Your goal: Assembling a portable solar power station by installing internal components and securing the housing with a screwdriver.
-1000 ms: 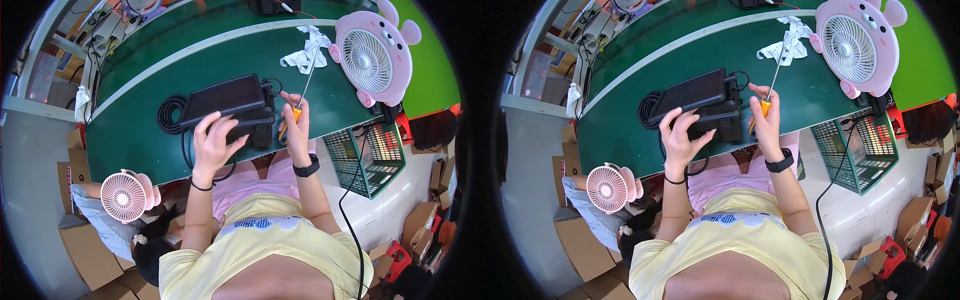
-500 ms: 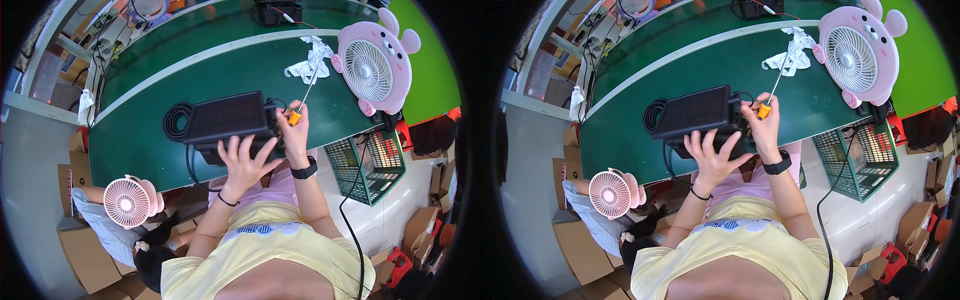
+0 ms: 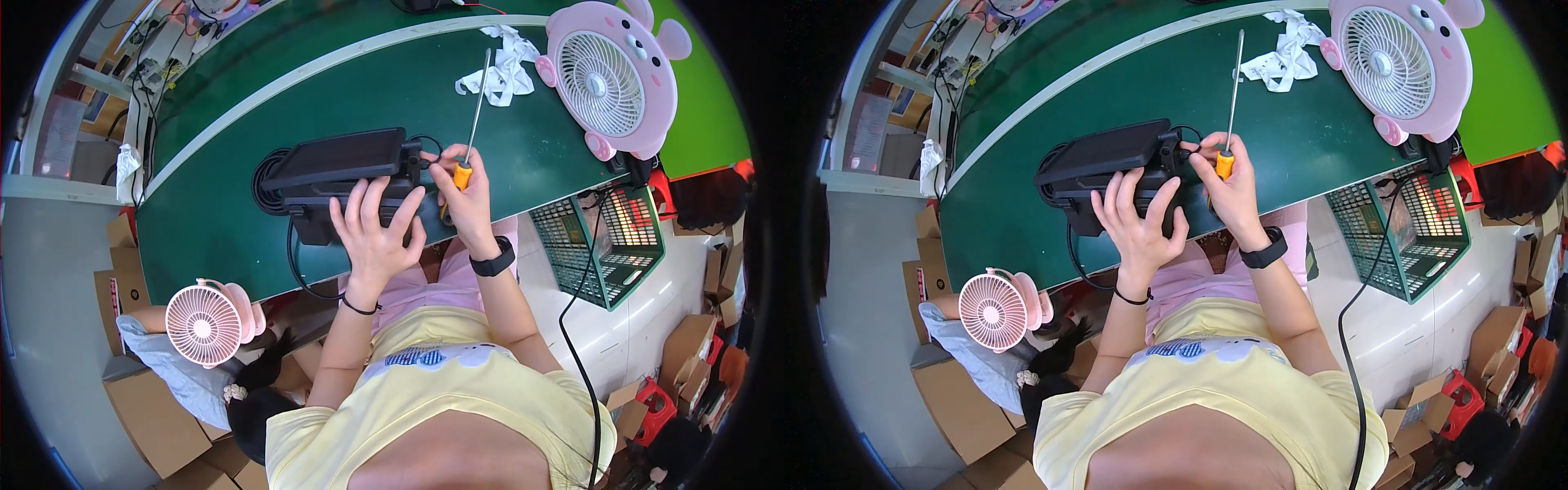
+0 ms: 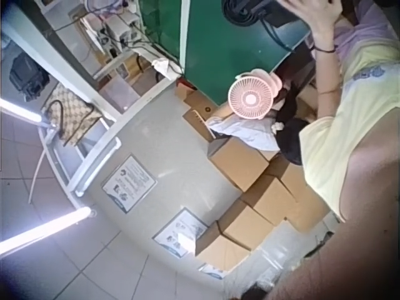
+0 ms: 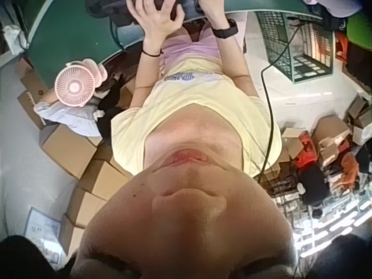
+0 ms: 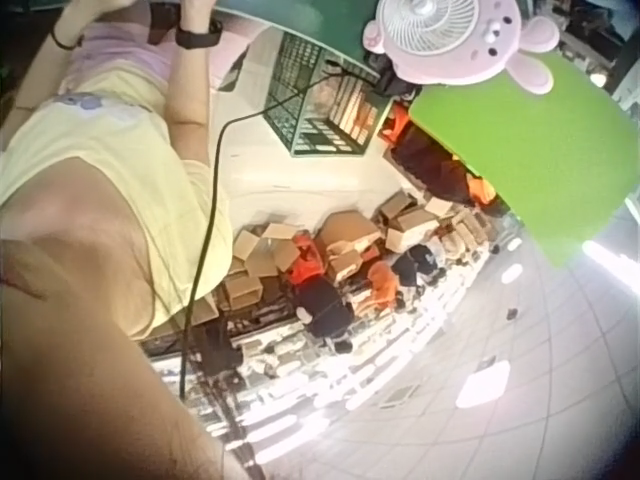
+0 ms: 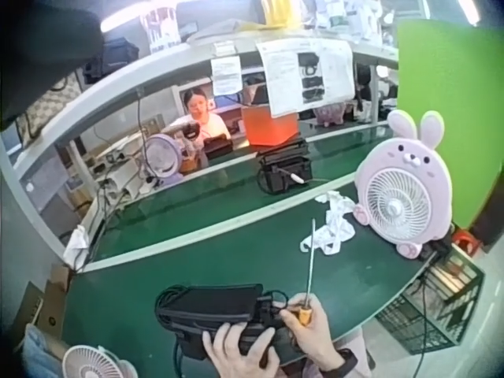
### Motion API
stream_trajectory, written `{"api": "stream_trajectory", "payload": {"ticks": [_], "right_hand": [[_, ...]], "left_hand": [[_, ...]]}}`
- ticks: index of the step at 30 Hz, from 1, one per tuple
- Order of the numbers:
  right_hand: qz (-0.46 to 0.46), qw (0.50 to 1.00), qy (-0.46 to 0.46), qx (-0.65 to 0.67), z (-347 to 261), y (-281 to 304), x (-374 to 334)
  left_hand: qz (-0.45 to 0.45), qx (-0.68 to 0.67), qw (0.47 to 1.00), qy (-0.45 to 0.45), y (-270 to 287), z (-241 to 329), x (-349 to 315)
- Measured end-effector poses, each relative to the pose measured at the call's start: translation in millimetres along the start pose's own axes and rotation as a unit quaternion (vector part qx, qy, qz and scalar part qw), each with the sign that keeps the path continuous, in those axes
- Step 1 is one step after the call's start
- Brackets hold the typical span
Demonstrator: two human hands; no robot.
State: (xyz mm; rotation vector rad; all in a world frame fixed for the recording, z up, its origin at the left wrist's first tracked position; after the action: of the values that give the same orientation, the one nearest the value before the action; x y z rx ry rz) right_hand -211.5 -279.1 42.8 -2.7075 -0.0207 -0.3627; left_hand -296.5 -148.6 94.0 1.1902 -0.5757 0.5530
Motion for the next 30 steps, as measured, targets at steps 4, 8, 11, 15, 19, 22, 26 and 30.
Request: {"api": "stream_trajectory", "payload": {"ticks": [4,8,11,15,19,22,26,30], "right_hand": [[-0.015,1.000,-0.007,0.006,-0.1,-3.2,-1.4],[-0.040,0.997,-0.004,-0.061,4.1,-0.9,2.6],[-0.056,0.954,0.139,-0.259,-3.6,4.9,13.2],[-0.063,0.962,0.074,-0.253,1.6,18.5,17.9],[-0.046,0.967,0.042,-0.249,5.7,39.7,21.6],[-0.043,0.963,0.031,-0.263,1.8,58.7,22.4],[-0.025,0.960,0.034,-0.278,-6.2,74.3,19.4],[0.007,0.956,0.033,-0.292,-9.7,73.1,11.5]], "left_hand": [[0.001,0.009,1.000,-0.002,1.7,-3.4,0.8],[-0.001,0.027,1.000,0.010,4.1,-9.8,9.6],[-0.010,0.029,0.999,0.035,4.3,-24.2,30.0],[-0.002,0.090,0.995,0.052,6.7,-61.5,62.7],[0.039,0.175,0.981,0.069,14.3,-116.7,86.1],[0.081,0.241,0.961,0.105,15.1,-161.1,95.5],[0.121,0.338,0.920,0.156,17.5,-197.1,102.1],[0.122,0.368,0.910,0.144,-2.2,-186.1,103.8]]}}
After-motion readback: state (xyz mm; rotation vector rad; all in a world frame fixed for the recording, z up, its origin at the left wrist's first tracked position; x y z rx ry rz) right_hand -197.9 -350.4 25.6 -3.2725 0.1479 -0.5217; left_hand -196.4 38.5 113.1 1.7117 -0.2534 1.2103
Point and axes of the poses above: each hand's wrist, its own x-axis towards the middle knuckle, its own y-axis out of the back of the hand, z = x × y, the point moved 7 cm from there along x, towards the middle knuckle, and after that the axes turned 11 degrees about y, right-handed, at the moved point
